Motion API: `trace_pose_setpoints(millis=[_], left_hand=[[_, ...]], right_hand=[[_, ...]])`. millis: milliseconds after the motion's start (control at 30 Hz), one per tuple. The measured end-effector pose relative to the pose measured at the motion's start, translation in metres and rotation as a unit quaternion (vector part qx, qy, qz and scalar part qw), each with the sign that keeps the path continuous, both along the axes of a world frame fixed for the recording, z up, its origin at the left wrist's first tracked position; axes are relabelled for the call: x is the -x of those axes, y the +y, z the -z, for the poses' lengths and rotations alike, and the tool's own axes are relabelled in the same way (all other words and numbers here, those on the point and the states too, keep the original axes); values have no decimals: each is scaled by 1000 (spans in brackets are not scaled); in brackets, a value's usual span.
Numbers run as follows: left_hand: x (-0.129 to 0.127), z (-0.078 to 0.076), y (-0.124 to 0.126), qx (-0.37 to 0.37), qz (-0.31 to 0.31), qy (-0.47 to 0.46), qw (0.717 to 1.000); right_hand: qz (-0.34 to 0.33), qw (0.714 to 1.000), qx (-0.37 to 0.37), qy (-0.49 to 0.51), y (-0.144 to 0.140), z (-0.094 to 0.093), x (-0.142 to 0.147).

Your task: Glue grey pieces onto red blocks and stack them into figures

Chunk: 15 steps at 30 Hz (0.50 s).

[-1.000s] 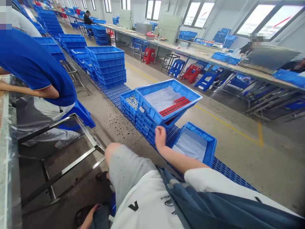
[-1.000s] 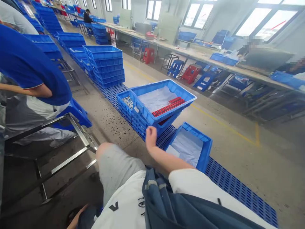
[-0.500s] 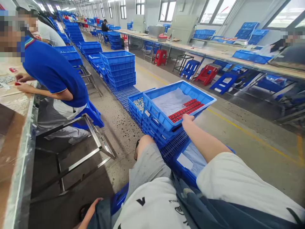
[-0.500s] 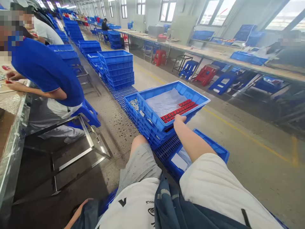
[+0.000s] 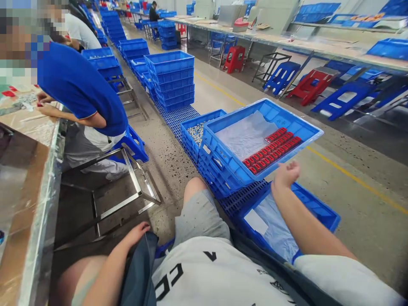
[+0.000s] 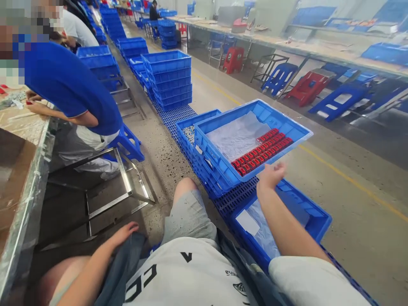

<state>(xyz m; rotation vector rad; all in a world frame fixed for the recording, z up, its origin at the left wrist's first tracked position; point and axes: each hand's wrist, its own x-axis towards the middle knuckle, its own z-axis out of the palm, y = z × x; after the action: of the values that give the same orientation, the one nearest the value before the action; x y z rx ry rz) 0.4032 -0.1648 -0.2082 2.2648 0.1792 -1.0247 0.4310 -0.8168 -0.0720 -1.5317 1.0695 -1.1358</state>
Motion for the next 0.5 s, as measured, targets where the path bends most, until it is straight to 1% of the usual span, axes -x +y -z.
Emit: trace_pose_setpoints(millis=[33,67,100,133,167,200,233,267,300,333,367,400,433,467,500], left_hand=[[-7,-5,-1,10,-10,-20,1000],[-14,-11,-4,19,-18,-34,999],[-22,-17,-7,30,-23,-45,998],[-30,-24,-12,44,-23,-53,997],[-39,-30,-18,59,-18,-58,996],[-51,-36,-25,76,-10,-60,995],[-65,-41,-34,95,1,-60,994],[-82,-45,-43,114,11,-57,992],[-103,-47,-54,130,18,-52,990],[-126,-48,-65,143,20,-47,988],[-151,-48,-78,152,16,-42,987],[-177,-46,-91,160,10,-41,986],[-204,-43,-105,167,1,-39,985],[-231,-38,-121,174,-10,-33,984],[-258,-31,-137,181,-23,-25,983]], right_hand=[[10,999,38,-21,17,-3,8],[-2,997,69,-41,39,-4,16],[-36,994,89,-53,66,-2,22],[-106,987,107,-62,97,2,27],[-245,958,130,-67,133,7,29],[-397,905,143,-54,171,14,28],[-537,830,148,-31,211,22,23],[-664,734,144,-3,250,30,14],[-760,635,137,26,287,39,2],[-835,527,148,53,320,47,-12],[-889,415,174,80,349,56,-28],[-911,342,197,117,372,65,-45],[-918,293,206,170,390,74,-62],[-923,269,203,187,402,83,-78],[-922,262,202,204,409,91,-93]])
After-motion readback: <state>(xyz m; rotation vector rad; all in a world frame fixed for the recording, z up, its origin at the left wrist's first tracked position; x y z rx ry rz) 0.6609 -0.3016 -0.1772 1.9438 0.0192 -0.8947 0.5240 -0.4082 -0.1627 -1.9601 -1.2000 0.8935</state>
